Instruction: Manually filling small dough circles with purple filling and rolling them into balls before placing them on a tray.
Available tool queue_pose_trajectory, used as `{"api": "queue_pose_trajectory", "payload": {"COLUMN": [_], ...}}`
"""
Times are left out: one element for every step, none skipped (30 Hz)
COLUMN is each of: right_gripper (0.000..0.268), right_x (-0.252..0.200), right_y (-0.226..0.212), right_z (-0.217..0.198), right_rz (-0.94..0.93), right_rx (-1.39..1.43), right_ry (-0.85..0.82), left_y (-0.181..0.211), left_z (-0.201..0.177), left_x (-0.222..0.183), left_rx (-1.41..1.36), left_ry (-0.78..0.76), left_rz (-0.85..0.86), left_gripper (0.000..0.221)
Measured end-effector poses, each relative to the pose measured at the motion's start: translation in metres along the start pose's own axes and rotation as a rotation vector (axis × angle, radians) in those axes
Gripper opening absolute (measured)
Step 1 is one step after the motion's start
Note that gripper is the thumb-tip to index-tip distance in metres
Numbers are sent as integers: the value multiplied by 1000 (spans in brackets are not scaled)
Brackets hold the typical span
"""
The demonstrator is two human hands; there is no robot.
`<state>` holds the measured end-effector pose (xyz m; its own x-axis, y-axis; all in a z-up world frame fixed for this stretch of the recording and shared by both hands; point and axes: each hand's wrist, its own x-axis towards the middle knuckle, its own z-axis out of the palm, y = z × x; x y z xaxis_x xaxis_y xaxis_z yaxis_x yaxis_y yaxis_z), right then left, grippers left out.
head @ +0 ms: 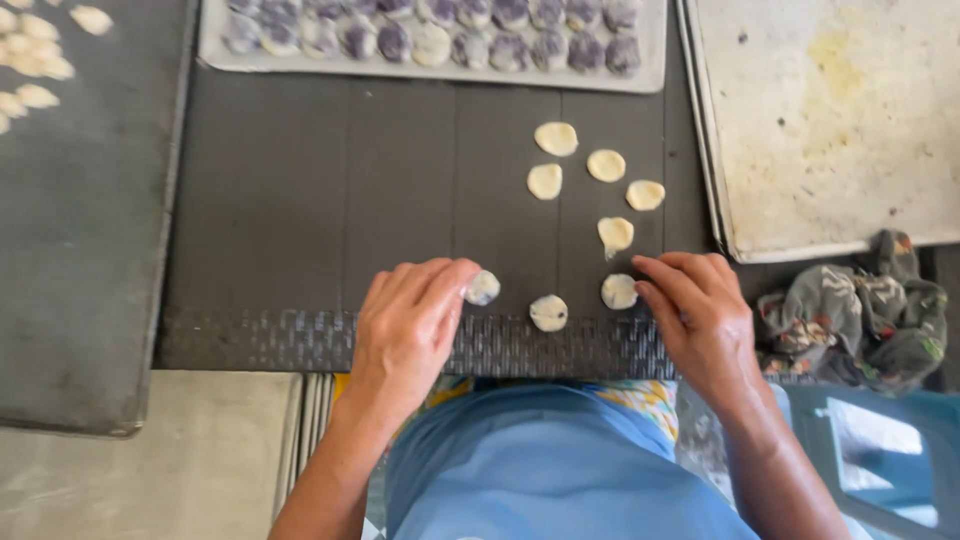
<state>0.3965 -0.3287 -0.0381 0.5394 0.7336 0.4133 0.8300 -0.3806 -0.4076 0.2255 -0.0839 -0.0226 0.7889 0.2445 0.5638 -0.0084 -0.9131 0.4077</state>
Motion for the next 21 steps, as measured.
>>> {"api": "queue_pose_trajectory", "payload": {"right_gripper": [18,18,16,14,14,8,4,4,6,10,10,11,15,15,20,25,25,34,43,43,42], "right_x": [1,10,19,26,39,52,66,80,95,110,123,140,156,168,180,192,199,206,213,213,212], "right_y": [5,7,9,12,17,23,29,46,63,82,85,87,89,83,77,71,67,66,66,70,73], "right_z": [0,2,4,4,10,14,18,29,41,51,54,59,63,68,72,77,89,97,104,105,106], "right_rz": [7,0,-20,-35,-36,-48,-60,-57,-111,-167,-166,-211,-257,-267,-310,-352,-360,-298,-234,-227,-178], "right_rx": [-4,4,-5,-22,-22,-65,-107,-117,-174,-235,-249,-241,-234,-235,-258,-279,-279,-366,-451,-463,-405], "right_ry": [15,31,35,39,54,75,96,105,140,170,174,174,173,179,176,174,181,140,99,105,106], "left_y": [-6,-14,-21,-28,-35,-42,-50,-55,-61,-65,-64,-64,-64,-65,-66,-68,-67,-67,-68,-68,-70], "left_z": [-4,-11,-19,-24,-26,-27,-26,-23,-19,-12,-10,-9,-9,-8,-8,-8,-11,-11,-10,-12,-13], "left_x": [0,1,2,3,-2,-6,-10,-17,-24,-31,-35,-38,-42,-43,-44,-44,-47,-45,-43,-42,-40], "left_rx": [7,21,63,96,101,124,146,139,164,186,174,147,119,122,102,84,89,97,105,95,27], "left_ry": [8,13,33,53,58,79,100,104,123,143,149,134,119,131,135,137,147,153,160,161,150], "left_rz": [-40,-29,-68,-104,-90,-138,-186,-175,-210,-249,-242,-304,-365,-364,-393,-421,-419,-402,-385,-373,-477], "left_gripper": [18,18,17,16,16,15,14,14,16,18,18,20,22,22,22,23,23,23,23,23,22]}}
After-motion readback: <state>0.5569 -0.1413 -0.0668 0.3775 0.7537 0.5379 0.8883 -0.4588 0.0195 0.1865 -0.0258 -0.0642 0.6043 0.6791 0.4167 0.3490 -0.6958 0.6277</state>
